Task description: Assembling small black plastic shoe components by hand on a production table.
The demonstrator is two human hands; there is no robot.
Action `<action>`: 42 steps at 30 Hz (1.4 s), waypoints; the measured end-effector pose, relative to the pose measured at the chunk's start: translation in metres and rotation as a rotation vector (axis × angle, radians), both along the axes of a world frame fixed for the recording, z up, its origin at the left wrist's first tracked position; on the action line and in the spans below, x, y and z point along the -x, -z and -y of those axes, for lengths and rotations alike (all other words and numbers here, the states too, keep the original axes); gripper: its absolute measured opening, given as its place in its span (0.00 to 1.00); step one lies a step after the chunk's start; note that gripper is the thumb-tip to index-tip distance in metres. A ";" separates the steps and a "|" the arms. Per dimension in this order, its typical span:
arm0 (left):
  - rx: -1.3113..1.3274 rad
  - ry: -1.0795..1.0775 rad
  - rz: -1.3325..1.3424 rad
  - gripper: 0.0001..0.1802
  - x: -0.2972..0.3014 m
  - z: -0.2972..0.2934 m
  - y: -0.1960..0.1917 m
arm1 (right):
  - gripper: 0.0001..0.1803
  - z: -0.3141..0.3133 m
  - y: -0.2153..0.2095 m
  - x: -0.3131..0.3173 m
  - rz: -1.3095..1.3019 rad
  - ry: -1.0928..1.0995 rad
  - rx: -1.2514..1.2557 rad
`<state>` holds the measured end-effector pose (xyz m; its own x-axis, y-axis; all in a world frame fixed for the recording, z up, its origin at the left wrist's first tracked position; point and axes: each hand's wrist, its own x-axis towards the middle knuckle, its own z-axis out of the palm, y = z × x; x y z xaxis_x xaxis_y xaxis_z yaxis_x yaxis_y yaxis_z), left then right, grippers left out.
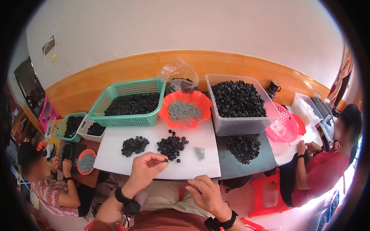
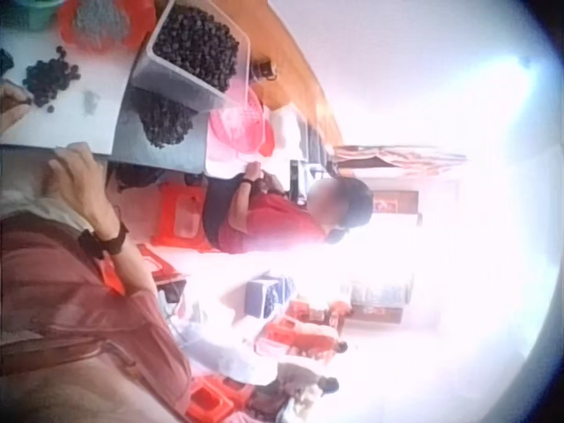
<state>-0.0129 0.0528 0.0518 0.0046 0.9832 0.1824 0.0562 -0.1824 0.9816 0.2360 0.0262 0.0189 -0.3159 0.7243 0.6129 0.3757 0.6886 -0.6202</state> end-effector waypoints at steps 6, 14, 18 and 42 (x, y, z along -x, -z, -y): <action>-0.290 -0.427 -0.458 0.10 0.053 -0.080 -0.051 | 0.13 0.005 -0.002 -0.004 -0.013 0.004 -0.003; -0.431 -0.572 -0.666 0.12 0.090 -0.112 -0.053 | 0.11 0.009 -0.014 -0.009 0.004 0.046 -0.008; -0.396 -0.413 -0.667 0.10 0.049 -0.070 -0.017 | 0.09 0.009 -0.008 -0.016 -0.023 0.065 0.015; -0.661 0.110 -1.151 0.13 -0.027 -0.039 0.020 | 0.09 0.025 0.006 -0.045 -0.108 0.057 0.125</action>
